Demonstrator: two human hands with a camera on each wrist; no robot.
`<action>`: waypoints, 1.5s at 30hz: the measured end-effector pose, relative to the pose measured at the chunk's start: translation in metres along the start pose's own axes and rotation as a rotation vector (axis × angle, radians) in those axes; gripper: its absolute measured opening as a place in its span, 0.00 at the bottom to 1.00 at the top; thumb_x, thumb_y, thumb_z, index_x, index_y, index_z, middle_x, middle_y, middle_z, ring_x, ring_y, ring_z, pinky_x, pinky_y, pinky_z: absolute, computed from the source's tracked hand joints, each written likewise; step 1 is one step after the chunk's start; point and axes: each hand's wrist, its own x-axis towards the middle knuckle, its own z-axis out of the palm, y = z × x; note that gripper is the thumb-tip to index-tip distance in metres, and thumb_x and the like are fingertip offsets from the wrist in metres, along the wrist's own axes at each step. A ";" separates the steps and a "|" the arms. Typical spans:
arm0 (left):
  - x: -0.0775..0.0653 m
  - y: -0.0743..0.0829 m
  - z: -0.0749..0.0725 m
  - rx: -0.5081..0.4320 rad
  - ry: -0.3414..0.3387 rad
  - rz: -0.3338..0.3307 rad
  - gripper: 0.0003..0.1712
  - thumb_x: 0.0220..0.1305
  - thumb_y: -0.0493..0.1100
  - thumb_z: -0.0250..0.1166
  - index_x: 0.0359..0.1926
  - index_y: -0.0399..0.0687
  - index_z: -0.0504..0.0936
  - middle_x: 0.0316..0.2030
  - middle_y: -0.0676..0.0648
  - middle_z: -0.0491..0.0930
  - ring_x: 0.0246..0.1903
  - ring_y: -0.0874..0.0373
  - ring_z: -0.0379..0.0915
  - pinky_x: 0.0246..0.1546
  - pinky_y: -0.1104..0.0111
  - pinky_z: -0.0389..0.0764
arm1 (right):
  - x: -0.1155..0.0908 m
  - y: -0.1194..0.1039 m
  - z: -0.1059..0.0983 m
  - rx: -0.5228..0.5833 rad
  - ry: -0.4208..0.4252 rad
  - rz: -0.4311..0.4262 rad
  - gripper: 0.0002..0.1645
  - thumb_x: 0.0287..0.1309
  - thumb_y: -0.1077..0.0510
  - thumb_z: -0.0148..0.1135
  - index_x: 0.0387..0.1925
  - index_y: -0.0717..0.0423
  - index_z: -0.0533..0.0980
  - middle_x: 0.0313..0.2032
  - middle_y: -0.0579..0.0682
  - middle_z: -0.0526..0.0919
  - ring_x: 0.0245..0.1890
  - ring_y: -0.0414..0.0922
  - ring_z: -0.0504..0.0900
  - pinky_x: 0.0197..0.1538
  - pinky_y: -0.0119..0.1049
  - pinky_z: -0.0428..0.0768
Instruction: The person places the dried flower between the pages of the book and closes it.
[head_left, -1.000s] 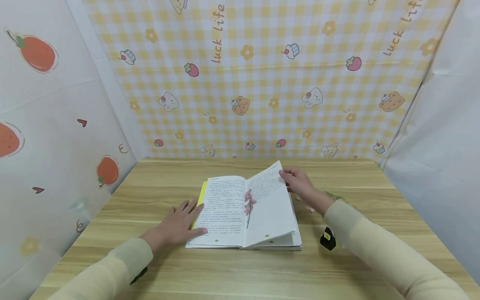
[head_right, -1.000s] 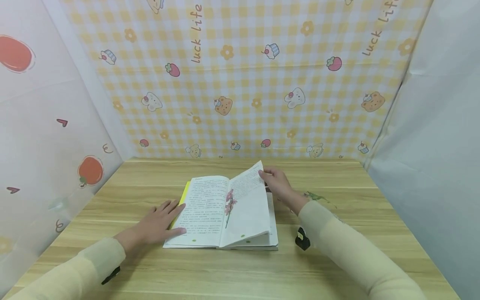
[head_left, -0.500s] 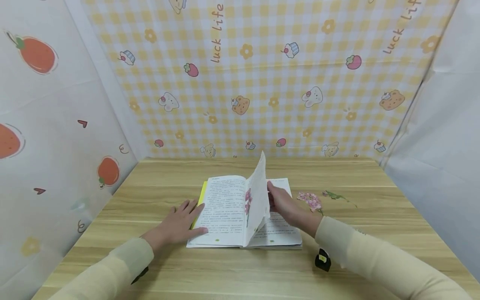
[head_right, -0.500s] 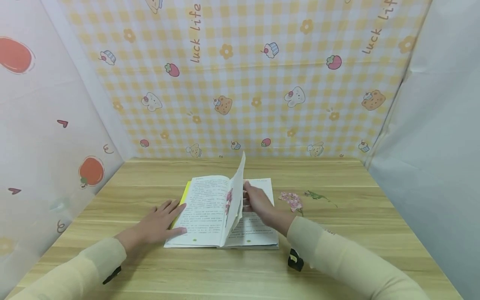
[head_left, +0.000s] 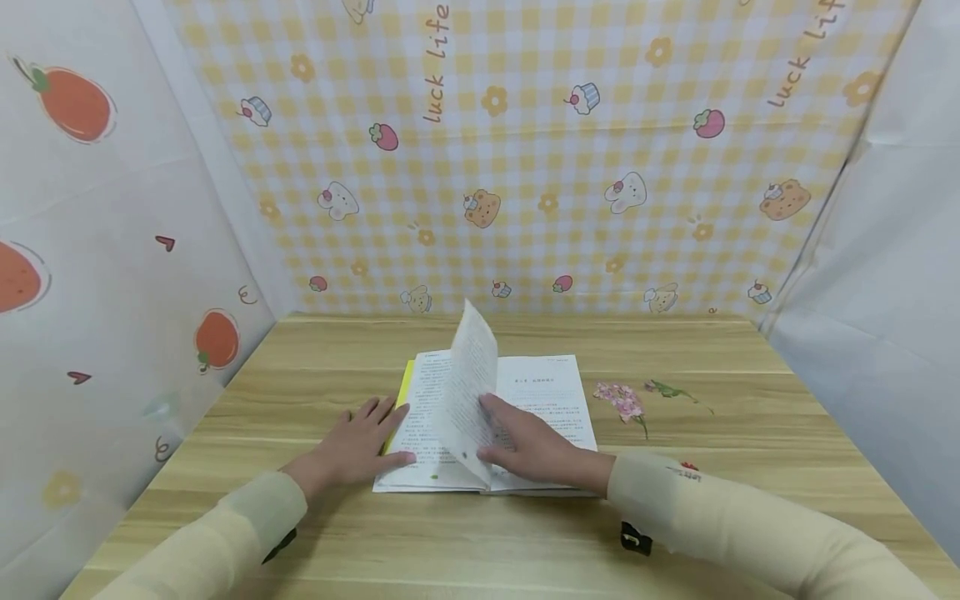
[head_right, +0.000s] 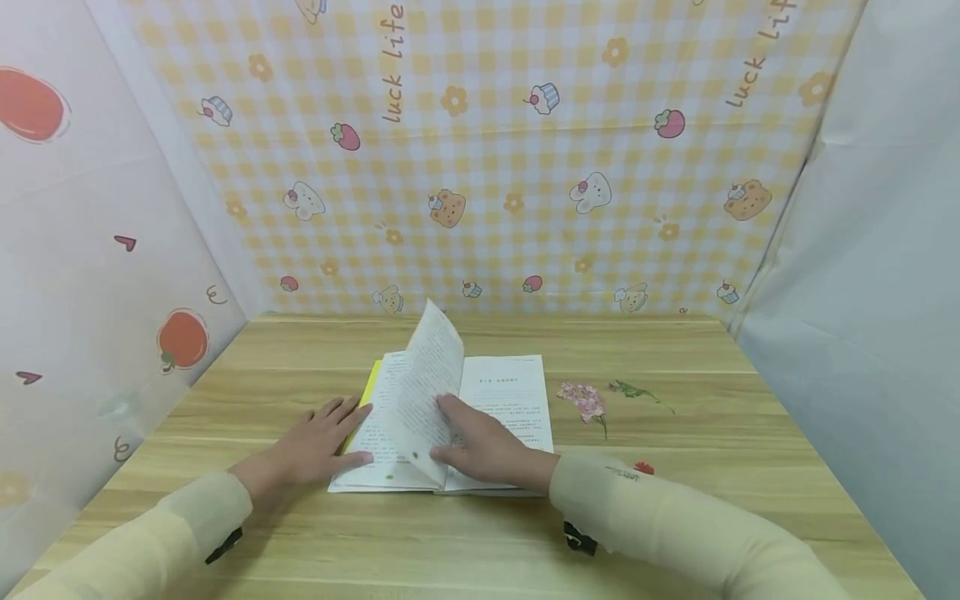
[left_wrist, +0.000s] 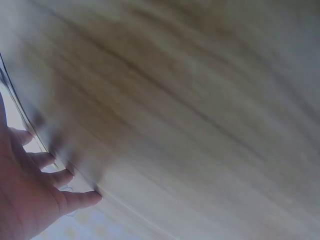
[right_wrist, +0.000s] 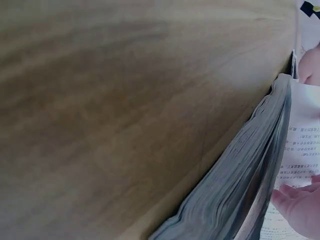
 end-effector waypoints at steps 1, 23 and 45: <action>0.000 0.000 0.000 0.003 -0.001 0.001 0.54 0.62 0.79 0.42 0.75 0.46 0.55 0.73 0.36 0.50 0.70 0.35 0.45 0.58 0.32 0.53 | 0.001 0.000 0.000 -0.062 -0.021 -0.032 0.47 0.66 0.44 0.59 0.75 0.59 0.50 0.74 0.55 0.53 0.72 0.47 0.55 0.68 0.44 0.59; -0.005 -0.021 -0.004 -0.032 0.181 -0.047 0.30 0.77 0.52 0.42 0.71 0.41 0.62 0.68 0.34 0.61 0.67 0.37 0.56 0.57 0.35 0.60 | 0.012 0.009 0.007 -0.533 -0.097 -0.352 0.41 0.66 0.33 0.50 0.69 0.55 0.63 0.65 0.58 0.64 0.65 0.50 0.63 0.67 0.44 0.61; 0.028 0.011 -0.009 -0.049 0.108 -0.058 0.45 0.70 0.68 0.46 0.74 0.42 0.56 0.69 0.32 0.57 0.68 0.34 0.51 0.61 0.36 0.53 | 0.024 0.004 0.008 -0.663 -0.189 -0.360 0.40 0.67 0.28 0.39 0.69 0.48 0.64 0.65 0.54 0.64 0.66 0.49 0.61 0.68 0.45 0.59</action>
